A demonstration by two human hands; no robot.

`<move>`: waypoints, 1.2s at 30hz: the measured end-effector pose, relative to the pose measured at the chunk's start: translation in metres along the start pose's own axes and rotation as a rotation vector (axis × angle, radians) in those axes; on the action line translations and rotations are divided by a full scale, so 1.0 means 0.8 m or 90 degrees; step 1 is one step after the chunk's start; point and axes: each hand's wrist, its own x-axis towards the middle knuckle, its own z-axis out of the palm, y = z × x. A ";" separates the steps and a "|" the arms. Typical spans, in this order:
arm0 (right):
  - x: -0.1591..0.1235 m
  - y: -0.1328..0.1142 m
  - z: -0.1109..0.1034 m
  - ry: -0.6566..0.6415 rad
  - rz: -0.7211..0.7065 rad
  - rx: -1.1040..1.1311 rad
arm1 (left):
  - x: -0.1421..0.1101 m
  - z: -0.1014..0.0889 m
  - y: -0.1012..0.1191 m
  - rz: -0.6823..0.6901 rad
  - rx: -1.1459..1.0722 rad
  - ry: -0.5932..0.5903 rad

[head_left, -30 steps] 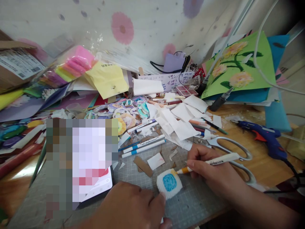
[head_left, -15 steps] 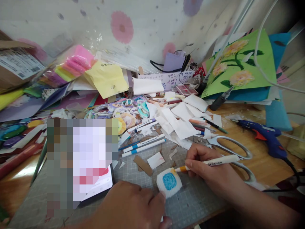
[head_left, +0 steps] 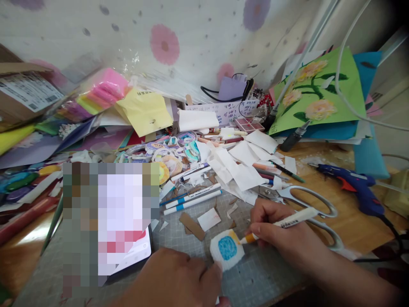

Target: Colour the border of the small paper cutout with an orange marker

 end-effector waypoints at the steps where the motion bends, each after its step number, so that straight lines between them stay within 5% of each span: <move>1: 0.000 0.000 0.000 0.000 -0.002 0.000 | 0.000 0.000 0.000 0.004 -0.002 -0.005; 36: -0.006 -0.005 -0.004 -0.035 -0.007 -0.014 | -0.006 0.009 -0.002 -0.001 -0.039 0.080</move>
